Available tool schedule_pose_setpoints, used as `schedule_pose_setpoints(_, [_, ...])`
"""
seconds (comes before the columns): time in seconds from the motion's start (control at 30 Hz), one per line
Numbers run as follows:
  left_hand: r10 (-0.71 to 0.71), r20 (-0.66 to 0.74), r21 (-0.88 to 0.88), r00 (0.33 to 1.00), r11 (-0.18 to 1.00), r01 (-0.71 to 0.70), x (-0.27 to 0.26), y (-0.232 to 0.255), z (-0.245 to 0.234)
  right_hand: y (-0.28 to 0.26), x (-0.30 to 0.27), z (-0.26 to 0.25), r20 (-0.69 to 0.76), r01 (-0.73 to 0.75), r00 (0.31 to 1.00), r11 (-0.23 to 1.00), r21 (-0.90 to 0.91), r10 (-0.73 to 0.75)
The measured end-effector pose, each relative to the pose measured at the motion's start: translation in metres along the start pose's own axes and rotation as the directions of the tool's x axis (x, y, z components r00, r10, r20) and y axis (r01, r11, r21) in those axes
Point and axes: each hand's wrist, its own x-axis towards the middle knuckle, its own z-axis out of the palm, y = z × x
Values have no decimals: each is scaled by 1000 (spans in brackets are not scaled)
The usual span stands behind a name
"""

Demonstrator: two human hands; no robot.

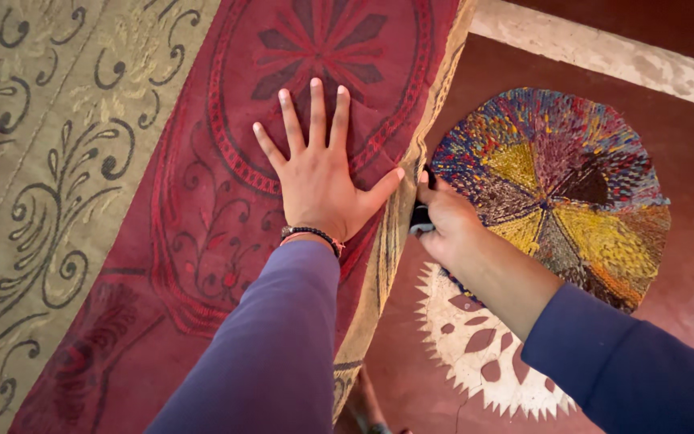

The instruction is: The person folds a large patterned rug on the floor. They use a small cloth to smooth the edges and creases while folding the rug in half lengthwise, then folding it again to create a compact bundle.

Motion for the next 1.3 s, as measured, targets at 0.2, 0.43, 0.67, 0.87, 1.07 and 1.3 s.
schedule_pose_setpoints(0.2, [7, -8, -15, 1000, 1000, -7, -1, 0, -1, -3, 4, 1, -58, -26, 998, 999, 20, 27])
schedule_pose_setpoints(0.43, [5, -19, -22, 1000, 1000, -6, 0, 1, -2, -19, 28, 0, -21, -22, 1000, 1000, 6, 22])
schedule_pose_setpoints(0.67, [9, -12, -29, 1000, 1000, -9, 1, 1, -2, -26, 53, -7, -32, -2, 999, 996, 88, 5])
schedule_pose_setpoints(0.87, [-3, 6, -18, 1000, 1000, 4, 1, 1, -3, -27, 32, 0, -43, -50, 998, 999, -1, 50])
schedule_pose_setpoints(1.07, [-5, 13, -22, 1000, 1000, 5, 2, 2, -4, -29, 44, -10, -44, -211, 976, 974, 77, 215])
schedule_pose_setpoints(1.3, [-7, 7, -28, 1000, 1000, 7, 2, 3, -6, -30, 61, -15, -114, -199, 968, 962, 188, 223])
